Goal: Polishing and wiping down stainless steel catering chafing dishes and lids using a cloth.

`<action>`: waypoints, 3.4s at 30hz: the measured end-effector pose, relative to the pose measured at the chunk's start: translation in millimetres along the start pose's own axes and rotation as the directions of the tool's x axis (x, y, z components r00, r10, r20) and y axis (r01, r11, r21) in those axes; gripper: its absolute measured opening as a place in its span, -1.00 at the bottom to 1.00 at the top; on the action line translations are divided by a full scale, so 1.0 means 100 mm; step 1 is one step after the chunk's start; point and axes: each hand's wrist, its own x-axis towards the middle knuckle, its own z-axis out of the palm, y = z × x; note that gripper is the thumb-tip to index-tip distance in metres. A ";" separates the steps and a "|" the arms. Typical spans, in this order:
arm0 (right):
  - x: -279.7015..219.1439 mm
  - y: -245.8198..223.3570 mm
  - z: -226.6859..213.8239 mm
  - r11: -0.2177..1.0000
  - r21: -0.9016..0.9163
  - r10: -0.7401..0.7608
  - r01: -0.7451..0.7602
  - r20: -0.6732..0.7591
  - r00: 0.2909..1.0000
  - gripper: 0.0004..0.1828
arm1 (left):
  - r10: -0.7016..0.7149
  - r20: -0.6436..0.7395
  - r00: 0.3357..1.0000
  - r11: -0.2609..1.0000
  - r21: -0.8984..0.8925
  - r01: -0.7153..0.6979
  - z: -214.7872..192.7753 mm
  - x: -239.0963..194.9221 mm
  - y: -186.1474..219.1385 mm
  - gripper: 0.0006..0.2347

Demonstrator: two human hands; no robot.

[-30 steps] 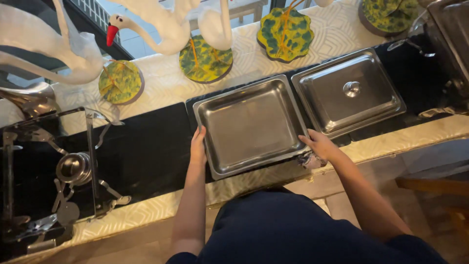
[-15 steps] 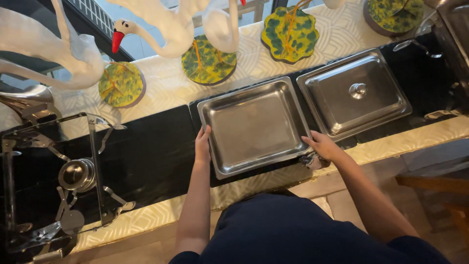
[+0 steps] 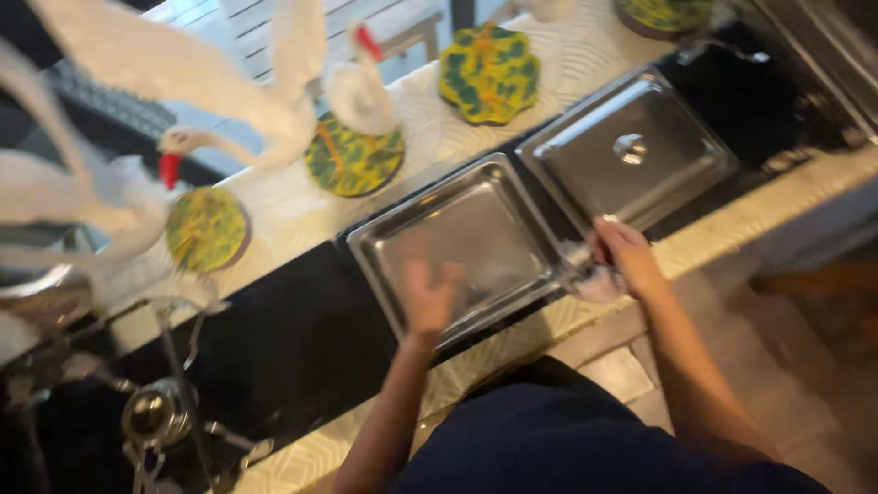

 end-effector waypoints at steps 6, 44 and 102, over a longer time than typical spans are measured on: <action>0.17 -0.14 0.34 0.937 0.330 -0.088 0.114 -0.092 0.992 -0.54 | 0.317 0.346 0.883 0.808 -0.586 -0.061 1.29 0.07 1.25 -0.30; 2.15 -0.73 -1.75 0.413 -0.591 -0.410 0.693 0.558 0.721 -0.50 | -0.641 0.007 0.767 0.387 -0.861 0.331 2.74 0.29 0.48 -0.61; 0.29 -0.47 1.96 0.428 -0.481 -0.449 0.765 0.621 0.642 -0.58 | -0.529 0.267 0.806 0.832 0.351 0.430 -0.88 -0.75 -1.54 -0.69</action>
